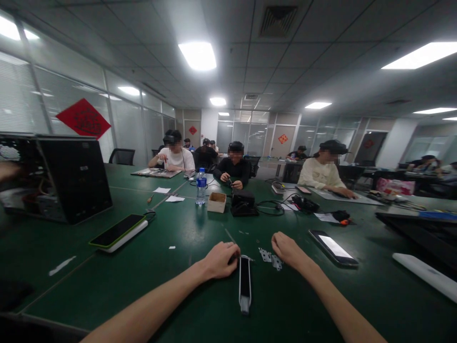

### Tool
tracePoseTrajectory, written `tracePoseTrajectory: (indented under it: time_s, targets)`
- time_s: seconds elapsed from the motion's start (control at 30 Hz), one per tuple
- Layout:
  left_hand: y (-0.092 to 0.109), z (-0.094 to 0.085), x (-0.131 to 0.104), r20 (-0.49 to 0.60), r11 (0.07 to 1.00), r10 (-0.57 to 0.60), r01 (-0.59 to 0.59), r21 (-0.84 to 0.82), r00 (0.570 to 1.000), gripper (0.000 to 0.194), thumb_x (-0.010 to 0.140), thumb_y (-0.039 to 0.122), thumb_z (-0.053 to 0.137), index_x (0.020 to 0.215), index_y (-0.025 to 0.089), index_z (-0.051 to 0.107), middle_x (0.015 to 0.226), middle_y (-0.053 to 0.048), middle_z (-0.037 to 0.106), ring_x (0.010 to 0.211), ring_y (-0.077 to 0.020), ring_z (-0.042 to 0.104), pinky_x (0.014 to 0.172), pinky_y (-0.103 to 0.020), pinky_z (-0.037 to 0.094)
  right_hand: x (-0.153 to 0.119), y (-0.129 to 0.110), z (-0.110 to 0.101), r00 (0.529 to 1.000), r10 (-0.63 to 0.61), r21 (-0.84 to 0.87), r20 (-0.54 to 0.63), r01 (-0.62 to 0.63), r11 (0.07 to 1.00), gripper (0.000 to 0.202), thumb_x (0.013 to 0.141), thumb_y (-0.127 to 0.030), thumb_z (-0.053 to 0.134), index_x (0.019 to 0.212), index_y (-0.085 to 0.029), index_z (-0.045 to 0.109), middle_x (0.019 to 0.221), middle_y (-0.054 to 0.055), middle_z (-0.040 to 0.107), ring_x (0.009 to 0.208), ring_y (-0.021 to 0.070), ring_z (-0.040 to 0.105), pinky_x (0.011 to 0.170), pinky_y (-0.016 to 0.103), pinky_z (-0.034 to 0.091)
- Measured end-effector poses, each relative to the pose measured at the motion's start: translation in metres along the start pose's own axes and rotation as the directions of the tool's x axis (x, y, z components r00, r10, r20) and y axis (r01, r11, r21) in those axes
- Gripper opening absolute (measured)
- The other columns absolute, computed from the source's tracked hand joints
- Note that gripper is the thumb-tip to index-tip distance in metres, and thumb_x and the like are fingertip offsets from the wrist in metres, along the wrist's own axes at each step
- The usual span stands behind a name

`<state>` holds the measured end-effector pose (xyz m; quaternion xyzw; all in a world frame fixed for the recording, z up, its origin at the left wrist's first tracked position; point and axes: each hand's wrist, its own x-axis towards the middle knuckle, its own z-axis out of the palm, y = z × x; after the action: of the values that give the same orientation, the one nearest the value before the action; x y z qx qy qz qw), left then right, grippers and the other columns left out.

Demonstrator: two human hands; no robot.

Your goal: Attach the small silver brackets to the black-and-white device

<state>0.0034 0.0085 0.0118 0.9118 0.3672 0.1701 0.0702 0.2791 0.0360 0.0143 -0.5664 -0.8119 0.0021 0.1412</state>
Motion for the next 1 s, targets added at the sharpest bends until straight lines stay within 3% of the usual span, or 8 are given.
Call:
tracePoseTrajectory:
  time_s: [0.17, 0.43, 0.67, 0.9, 1.0]
  targets:
    - [-0.001, 0.006, 0.001, -0.099, 0.999, -0.010, 0.014, 0.041, 0.995, 0.016, 0.085, 0.025, 0.050, 0.099, 0.018, 0.054, 0.096, -0.004, 0.061, 0.086, -0.0177, 0.057, 0.080, -0.030, 0.043, -0.010, -0.038, -0.005, 0.970, -0.192, 0.164, -0.151, 0.216, 0.962, 0.021, 0.093, -0.019, 0.034, 0.087, -0.018, 0.054, 0.087, 0.008, 0.056, 0.080, 0.0194, 0.054, 0.074, 0.034, 0.046]
    - [-0.002, 0.016, 0.003, -0.238, 0.998, 0.064, -0.057, 0.039, 0.969, 0.012, 0.087, 0.022, 0.051, 0.098, 0.019, 0.054, 0.098, -0.005, 0.061, 0.088, -0.0179, 0.057, 0.080, -0.029, 0.043, -0.024, -0.095, -0.001, 0.952, -0.279, 0.335, -0.122, 0.304, 0.892, 0.020, 0.093, -0.021, 0.032, 0.087, -0.021, 0.051, 0.087, 0.006, 0.055, 0.081, 0.0194, 0.053, 0.072, 0.034, 0.047]
    - [-0.005, 0.023, 0.004, -0.351, 0.987, 0.163, -0.152, 0.059, 0.922, 0.010, 0.091, 0.023, 0.050, 0.099, 0.019, 0.054, 0.095, -0.005, 0.063, 0.087, -0.0164, 0.058, 0.081, -0.029, 0.044, -0.026, -0.103, 0.005, 0.981, -0.129, 0.506, -0.143, 0.184, 0.842, 0.024, 0.095, -0.031, 0.032, 0.084, -0.020, 0.051, 0.086, 0.005, 0.056, 0.079, 0.0186, 0.054, 0.073, 0.033, 0.045]
    - [-0.002, 0.019, 0.003, -0.433, 0.986, 0.145, -0.167, -0.013, 0.890, 0.011, 0.092, 0.027, 0.051, 0.096, 0.019, 0.058, 0.090, -0.004, 0.065, 0.084, -0.0156, 0.060, 0.078, -0.028, 0.048, -0.022, -0.106, 0.014, 0.990, 0.035, 0.749, -0.139, 0.082, 0.658, 0.034, 0.089, -0.048, 0.044, 0.085, -0.018, 0.061, 0.079, 0.003, 0.062, 0.076, 0.0193, 0.058, 0.068, 0.029, 0.045]
    - [-0.001, 0.019, 0.004, -0.472, 0.983, 0.128, -0.176, -0.060, 0.873, 0.010, 0.091, 0.025, 0.053, 0.095, 0.019, 0.060, 0.087, -0.004, 0.065, 0.079, -0.0141, 0.060, 0.076, -0.026, 0.049, -0.023, -0.104, 0.013, 0.987, 0.055, 0.737, -0.151, 0.075, 0.672, 0.038, 0.088, -0.051, 0.046, 0.086, -0.018, 0.065, 0.081, 0.004, 0.065, 0.078, 0.0201, 0.059, 0.070, 0.030, 0.045]
